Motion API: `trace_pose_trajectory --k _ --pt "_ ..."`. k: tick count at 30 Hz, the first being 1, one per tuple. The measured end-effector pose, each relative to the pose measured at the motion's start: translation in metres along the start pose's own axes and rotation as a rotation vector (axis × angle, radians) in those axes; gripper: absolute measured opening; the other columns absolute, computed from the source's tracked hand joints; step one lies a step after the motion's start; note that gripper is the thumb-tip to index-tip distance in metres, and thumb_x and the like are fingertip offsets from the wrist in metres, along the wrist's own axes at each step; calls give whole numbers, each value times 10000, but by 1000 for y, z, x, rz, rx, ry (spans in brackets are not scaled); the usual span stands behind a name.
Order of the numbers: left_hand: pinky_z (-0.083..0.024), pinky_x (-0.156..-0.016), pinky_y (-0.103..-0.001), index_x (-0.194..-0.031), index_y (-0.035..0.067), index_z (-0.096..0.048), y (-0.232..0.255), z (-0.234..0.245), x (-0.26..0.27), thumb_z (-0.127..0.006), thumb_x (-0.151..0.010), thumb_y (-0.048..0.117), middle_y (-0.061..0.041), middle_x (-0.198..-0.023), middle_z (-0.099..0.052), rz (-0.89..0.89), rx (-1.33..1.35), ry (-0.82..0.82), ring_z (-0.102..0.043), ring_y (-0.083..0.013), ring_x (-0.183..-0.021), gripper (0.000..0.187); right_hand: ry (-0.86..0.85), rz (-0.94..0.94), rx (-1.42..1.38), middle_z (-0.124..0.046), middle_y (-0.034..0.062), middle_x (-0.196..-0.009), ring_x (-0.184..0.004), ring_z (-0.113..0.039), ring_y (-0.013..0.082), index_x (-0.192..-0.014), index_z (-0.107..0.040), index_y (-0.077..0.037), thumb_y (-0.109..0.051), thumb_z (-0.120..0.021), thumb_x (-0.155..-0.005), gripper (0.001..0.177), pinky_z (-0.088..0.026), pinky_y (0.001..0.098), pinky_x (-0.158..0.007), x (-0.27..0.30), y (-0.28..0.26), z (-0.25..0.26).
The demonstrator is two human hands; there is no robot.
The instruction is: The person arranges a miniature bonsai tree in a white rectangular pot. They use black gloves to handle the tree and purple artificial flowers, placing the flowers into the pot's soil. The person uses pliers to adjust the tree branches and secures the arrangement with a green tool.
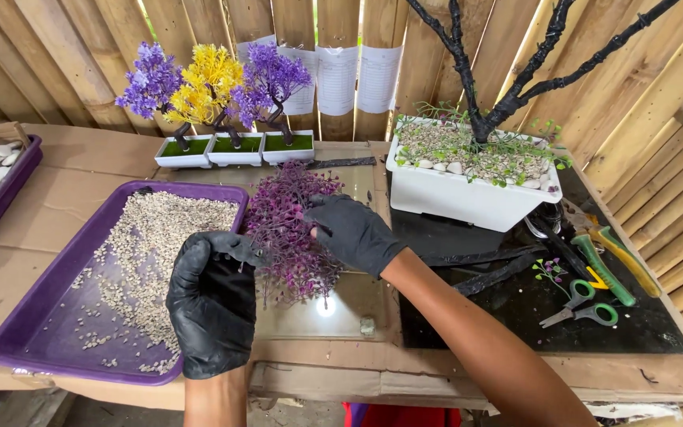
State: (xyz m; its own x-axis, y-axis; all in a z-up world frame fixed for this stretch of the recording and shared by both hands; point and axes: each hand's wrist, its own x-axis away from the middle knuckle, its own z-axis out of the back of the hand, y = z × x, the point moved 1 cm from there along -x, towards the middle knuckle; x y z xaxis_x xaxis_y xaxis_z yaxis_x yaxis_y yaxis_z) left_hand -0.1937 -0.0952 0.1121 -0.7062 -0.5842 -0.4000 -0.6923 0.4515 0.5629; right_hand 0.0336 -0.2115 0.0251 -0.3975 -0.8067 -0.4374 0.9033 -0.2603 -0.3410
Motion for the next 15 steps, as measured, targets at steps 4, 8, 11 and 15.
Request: trace_pose_trajectory --k 4,8,11,15 --pt "-546 -801 -429 -1000 -7 -689 -17 12 -10 -548 -1027 219 -168 -910 -701 57 116 26 -662 -324 -829 267 219 -251 -182 -746 173 -1209 -1080 -728 380 -1275 -687 -58 -245 -574 -990 359 -601 486 -917 11 -44 51" --pt "-568 -945 -481 -1014 17 -645 -28 10 -12 -549 -1006 142 -222 -925 -692 145 324 139 -694 -331 -903 158 130 -383 -832 -700 98 -1161 -1007 -659 152 -1423 -590 -120 -282 -826 -886 608 -579 309 -906 20 -68 58" --pt "-561 -972 -501 -1039 41 -660 -32 -1 -8 -550 -1008 124 -192 -966 -718 211 412 159 -698 -316 -923 140 56 -411 -970 -678 97 -1032 -925 -662 166 -1429 -569 -82 -303 -845 -884 649 -583 306 -836 23 -38 19" --pt "-557 -993 -518 -1053 47 -648 -40 0 -8 -558 -995 141 -195 -995 -720 210 389 145 -693 -316 -948 142 50 -500 -1073 -728 109 -998 -910 -725 201 -1285 -677 -101 -289 -847 -868 488 -603 314 -798 28 -70 40"
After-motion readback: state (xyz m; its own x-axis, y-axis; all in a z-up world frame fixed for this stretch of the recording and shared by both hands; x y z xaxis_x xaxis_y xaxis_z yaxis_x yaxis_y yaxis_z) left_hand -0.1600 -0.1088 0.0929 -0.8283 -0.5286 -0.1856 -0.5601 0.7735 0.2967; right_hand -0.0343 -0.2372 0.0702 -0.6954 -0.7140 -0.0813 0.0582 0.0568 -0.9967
